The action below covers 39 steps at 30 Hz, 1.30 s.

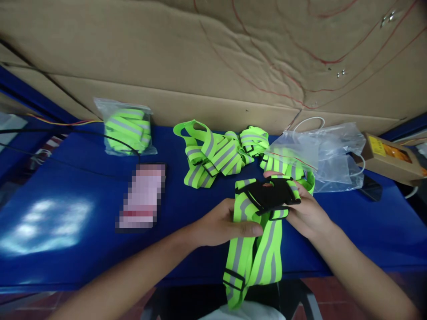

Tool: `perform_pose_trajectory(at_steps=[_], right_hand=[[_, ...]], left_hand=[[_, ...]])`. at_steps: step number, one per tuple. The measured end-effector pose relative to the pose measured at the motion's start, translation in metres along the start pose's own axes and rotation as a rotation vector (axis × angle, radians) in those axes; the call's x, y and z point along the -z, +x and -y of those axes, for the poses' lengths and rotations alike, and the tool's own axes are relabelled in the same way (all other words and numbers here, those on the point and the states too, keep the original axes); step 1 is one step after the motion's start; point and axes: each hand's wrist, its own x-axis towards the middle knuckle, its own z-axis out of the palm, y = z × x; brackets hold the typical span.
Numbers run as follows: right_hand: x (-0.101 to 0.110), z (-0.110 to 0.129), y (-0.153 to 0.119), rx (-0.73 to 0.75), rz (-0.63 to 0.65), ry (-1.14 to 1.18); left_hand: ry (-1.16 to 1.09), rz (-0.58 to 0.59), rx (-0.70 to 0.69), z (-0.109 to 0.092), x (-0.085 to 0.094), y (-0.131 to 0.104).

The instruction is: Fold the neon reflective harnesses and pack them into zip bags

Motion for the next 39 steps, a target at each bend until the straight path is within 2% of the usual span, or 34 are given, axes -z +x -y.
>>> perform_pose_trajectory(at_steps=[4, 9, 12, 15, 18, 22, 23, 25, 27, 29, 32, 35, 37, 39], right_hand=[[0.001, -0.004, 0.001, -0.044, 0.023, 0.014], [-0.003, -0.012, 0.001, -0.021, 0.032, -0.038], [-0.007, -0.017, 0.002, 0.026, 0.018, -0.099], [-0.006, -0.019, 0.004, 0.044, 0.037, -0.186], [0.002, -0.012, 0.004, 0.010, 0.127, -0.258], [0.014, 0.006, 0.001, -0.089, 0.341, -0.363], [0.015, 0.009, 0.001, -0.087, 0.332, -0.402], [0.014, 0.010, -0.001, -0.031, 0.233, -0.533], [0.012, 0.009, -0.003, 0.056, 0.128, -0.690], [0.010, 0.008, -0.006, 0.153, 0.096, -0.783], [0.008, 0.009, -0.014, 0.289, 0.054, -0.780], [0.007, 0.011, -0.020, 0.385, 0.002, -0.761], [0.007, 0.011, -0.022, 0.461, 0.013, -0.788], [0.008, 0.011, -0.022, 0.568, 0.073, -0.857]], left_hand=[[0.054, 0.035, 0.004, 0.000, 0.002, 0.003], [0.056, -0.073, -0.112, -0.001, -0.011, 0.005], [0.068, -0.167, -0.092, 0.002, -0.020, 0.004], [-0.017, -0.294, -0.036, 0.006, -0.024, 0.003], [-0.134, -0.325, 0.018, 0.009, -0.023, 0.003], [-0.199, -0.348, 0.043, 0.013, -0.019, 0.004], [-0.182, -0.361, 0.035, 0.013, -0.019, 0.004], [-0.133, -0.373, 0.023, 0.012, -0.019, 0.003], [-0.107, -0.344, 0.023, 0.008, -0.019, 0.002], [-0.124, -0.274, 0.024, 0.005, -0.020, 0.000], [-0.231, -0.110, 0.061, 0.003, -0.022, -0.002], [-0.428, 0.070, 0.149, 0.010, -0.025, -0.002], [-0.500, 0.160, 0.191, 0.016, -0.028, -0.002], [-0.515, 0.192, 0.200, 0.020, -0.031, -0.002]])
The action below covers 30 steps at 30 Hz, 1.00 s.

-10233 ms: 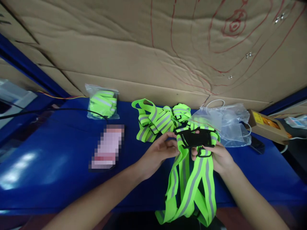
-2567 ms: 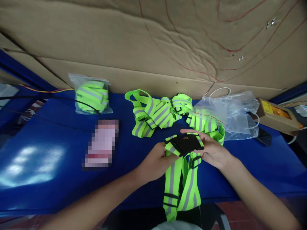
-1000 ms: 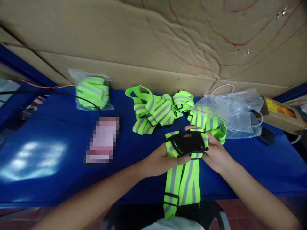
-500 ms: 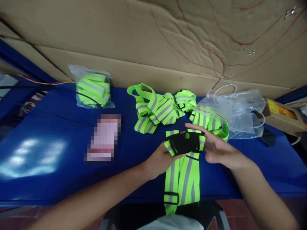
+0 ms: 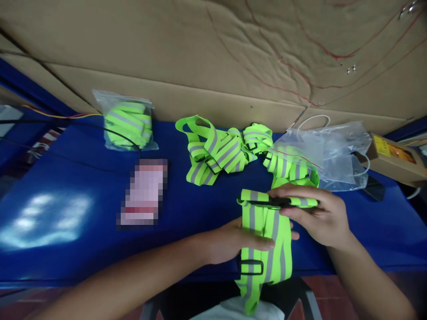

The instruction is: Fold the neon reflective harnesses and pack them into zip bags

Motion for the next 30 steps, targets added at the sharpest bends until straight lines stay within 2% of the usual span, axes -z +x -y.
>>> perform_pose_trajectory(at_steps=[4, 7, 9, 12, 16, 17, 19, 22, 24, 27, 28, 29, 30], right_hand=[[0.002, -0.009, 0.003, 0.193, 0.131, -0.067], [0.002, -0.016, 0.007, 0.277, 0.200, -0.108], [0.002, -0.018, 0.010, 0.295, 0.223, -0.156], [0.002, -0.015, 0.012, 0.241, 0.307, -0.205], [0.001, -0.007, 0.012, 0.032, 0.458, -0.096], [0.000, -0.007, 0.012, -0.016, 0.433, -0.024], [-0.005, -0.011, 0.013, -0.083, 0.306, 0.111], [-0.018, -0.024, 0.013, -0.142, 0.141, 0.132], [-0.028, -0.031, 0.012, -0.120, 0.005, 0.065], [-0.036, -0.030, 0.008, -0.012, -0.311, -0.047], [-0.037, -0.027, 0.007, -0.005, -0.329, -0.084], [-0.037, -0.025, 0.006, -0.019, -0.280, -0.117], [-0.038, -0.022, 0.005, -0.047, -0.177, -0.147]], left_hand=[[0.026, -0.079, -0.049, -0.004, -0.002, -0.002], [0.095, -0.179, -0.061, -0.012, -0.001, -0.009], [0.075, -0.187, -0.048, -0.016, 0.001, -0.014], [-0.019, -0.195, -0.090, -0.021, 0.003, -0.017], [-0.052, -0.369, -0.136, -0.029, 0.000, -0.014], [-0.046, -0.396, -0.138, -0.031, -0.001, -0.013], [-0.029, -0.410, -0.144, -0.033, -0.002, -0.011], [-0.008, -0.438, -0.172, -0.036, -0.003, -0.011], [-0.011, -0.495, -0.221, -0.039, -0.004, -0.012], [-0.027, -0.585, -0.303, -0.049, -0.006, -0.015], [-0.030, -0.588, -0.321, -0.054, -0.007, -0.016], [-0.032, -0.572, -0.337, -0.059, -0.007, -0.018], [-0.033, -0.541, -0.352, -0.064, -0.008, -0.019]])
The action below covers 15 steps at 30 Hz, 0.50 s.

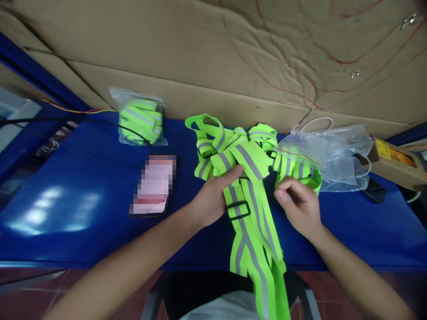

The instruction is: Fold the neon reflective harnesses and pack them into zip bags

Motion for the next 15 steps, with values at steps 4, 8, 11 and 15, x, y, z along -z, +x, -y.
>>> perform_pose_trajectory(at_steps=[4, 8, 11, 15], right_hand=[[-0.006, 0.005, -0.003, -0.104, 0.381, -0.013], [-0.014, 0.001, -0.003, -0.298, 0.568, 0.248], [-0.009, -0.002, 0.002, -0.382, 0.536, 0.337], [0.003, -0.004, 0.010, -0.583, 0.594, 0.466]], left_hand=[[-0.013, 0.080, -0.055, -0.015, -0.001, 0.000], [0.025, -0.037, -0.061, -0.018, -0.003, 0.001], [0.054, -0.144, -0.102, -0.017, -0.002, 0.006], [0.056, -0.177, -0.203, -0.018, 0.007, 0.014]])
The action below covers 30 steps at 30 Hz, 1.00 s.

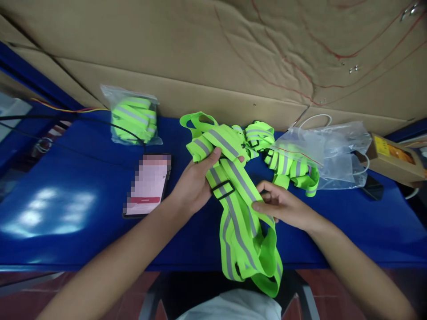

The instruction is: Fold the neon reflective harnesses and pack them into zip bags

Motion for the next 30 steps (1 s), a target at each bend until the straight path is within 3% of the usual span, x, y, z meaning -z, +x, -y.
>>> perform_pose_trajectory(at_steps=[3, 8, 10, 14, 18, 25, 30], right_hand=[[0.007, 0.003, -0.005, -0.055, 0.168, 0.146], [0.013, 0.005, -0.009, 0.049, 0.458, 0.216], [0.012, 0.004, -0.007, 0.011, 0.405, 0.217], [0.006, -0.003, 0.000, -0.100, 0.127, 0.112], [0.007, -0.007, 0.003, -0.073, 0.097, -0.044], [0.001, -0.011, 0.000, 0.185, -0.200, -0.618], [-0.009, -0.007, -0.006, 0.395, -0.236, -0.791]], left_hand=[[-0.012, -0.017, -0.075, -0.003, 0.005, 0.006], [-0.041, -0.023, -0.209, -0.015, 0.013, 0.016], [-0.067, -0.027, -0.282, -0.020, 0.018, 0.021], [-0.098, -0.028, -0.377, -0.027, 0.025, 0.028], [-0.097, -0.064, -0.393, -0.029, 0.027, 0.030], [-0.087, -0.039, -0.455, -0.031, 0.030, 0.032], [-0.067, -0.069, -0.447, -0.030, 0.029, 0.033]])
